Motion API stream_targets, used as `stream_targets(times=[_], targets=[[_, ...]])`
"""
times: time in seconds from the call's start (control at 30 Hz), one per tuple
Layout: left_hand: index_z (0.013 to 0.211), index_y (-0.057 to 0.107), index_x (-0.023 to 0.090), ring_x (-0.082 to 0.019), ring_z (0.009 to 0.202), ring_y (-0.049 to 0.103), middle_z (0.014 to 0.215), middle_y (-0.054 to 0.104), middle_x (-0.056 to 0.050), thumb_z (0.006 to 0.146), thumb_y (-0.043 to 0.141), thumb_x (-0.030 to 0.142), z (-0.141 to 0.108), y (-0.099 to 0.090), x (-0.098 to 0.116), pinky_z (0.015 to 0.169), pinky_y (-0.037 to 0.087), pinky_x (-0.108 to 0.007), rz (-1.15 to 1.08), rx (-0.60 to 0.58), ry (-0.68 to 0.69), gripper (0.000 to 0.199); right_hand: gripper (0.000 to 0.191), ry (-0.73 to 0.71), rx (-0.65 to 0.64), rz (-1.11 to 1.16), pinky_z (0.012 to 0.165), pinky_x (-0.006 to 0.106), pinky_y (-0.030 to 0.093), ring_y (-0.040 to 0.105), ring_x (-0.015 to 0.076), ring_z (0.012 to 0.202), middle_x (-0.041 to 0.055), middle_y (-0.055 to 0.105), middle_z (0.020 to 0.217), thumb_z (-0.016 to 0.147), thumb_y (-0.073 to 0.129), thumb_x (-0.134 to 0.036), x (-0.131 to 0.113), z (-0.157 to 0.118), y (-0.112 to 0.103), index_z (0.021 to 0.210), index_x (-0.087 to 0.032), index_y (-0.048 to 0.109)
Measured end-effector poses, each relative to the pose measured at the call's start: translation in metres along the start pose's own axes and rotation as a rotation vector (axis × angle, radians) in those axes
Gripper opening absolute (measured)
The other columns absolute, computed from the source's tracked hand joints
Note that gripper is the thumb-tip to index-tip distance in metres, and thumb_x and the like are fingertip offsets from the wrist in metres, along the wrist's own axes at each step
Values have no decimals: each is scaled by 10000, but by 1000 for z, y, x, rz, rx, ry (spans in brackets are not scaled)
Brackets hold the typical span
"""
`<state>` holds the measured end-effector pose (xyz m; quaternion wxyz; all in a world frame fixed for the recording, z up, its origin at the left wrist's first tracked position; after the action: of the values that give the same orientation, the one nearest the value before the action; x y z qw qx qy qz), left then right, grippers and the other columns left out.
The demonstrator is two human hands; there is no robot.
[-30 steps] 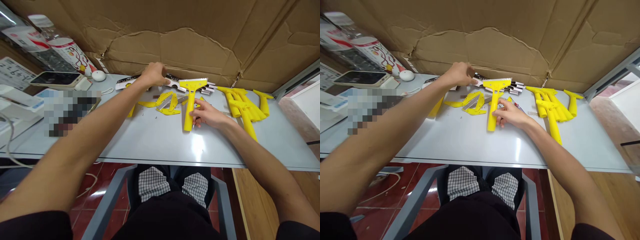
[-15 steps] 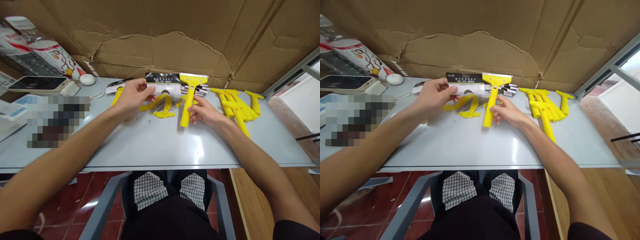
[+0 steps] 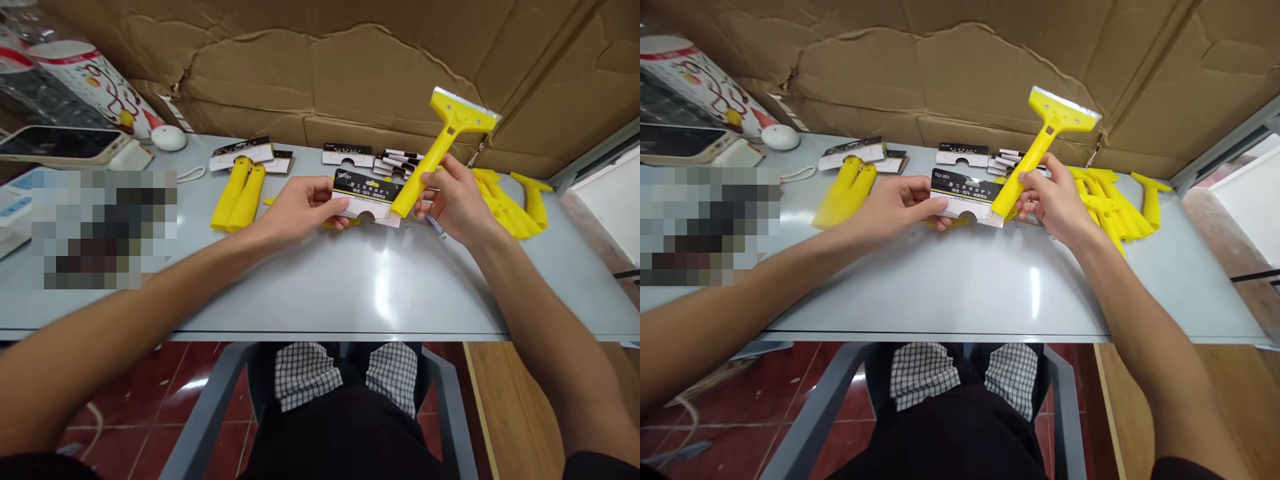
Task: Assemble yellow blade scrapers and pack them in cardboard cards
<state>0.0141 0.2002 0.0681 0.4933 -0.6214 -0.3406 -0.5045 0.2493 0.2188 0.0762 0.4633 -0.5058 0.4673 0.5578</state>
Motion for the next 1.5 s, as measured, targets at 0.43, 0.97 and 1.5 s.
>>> stream_targets(times=[0.43, 0.97, 1.5], targets=[[878, 763, 176, -220, 731, 779, 800, 792, -70, 866, 803, 333, -1, 7, 5, 765, 648, -389, 24, -151, 131, 162, 331, -81, 170, 54, 518, 291, 465, 604, 147, 631, -14, 651, 833, 792, 800, -303, -15, 2, -25, 971, -292, 521], [970, 737, 182, -241, 991, 797, 1095, 823, -95, 881, 854, 435, -12, 15, 0, 906, 677, -398, -218, 19, 91, 292, 433, -46, -99, -99, 1090, 547, 580, 734, 331, 1199, 66, 823, 1159, 747, 944, -526, 14, -13, 35, 1040, -262, 766], [1129, 639, 221, -246, 965, 770, 1148, 747, -72, 678, 933, 179, -31, 41, -22, 788, 665, -391, -353, -59, -212, 541, 710, 320, -195, -12, 591, 284, 550, 695, 144, 687, -48, 743, 964, 545, 982, -134, 40, -31, 50, 1150, -279, 640]])
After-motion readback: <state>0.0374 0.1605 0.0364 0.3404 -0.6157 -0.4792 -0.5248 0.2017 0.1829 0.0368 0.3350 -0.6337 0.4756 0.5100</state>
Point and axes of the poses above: each hand's wrist, its own z-axis towards the middle knuckle, its own y-axis out of the palm, x = y × z, the point moved 9 cm from there along z, towards the middle knuckle
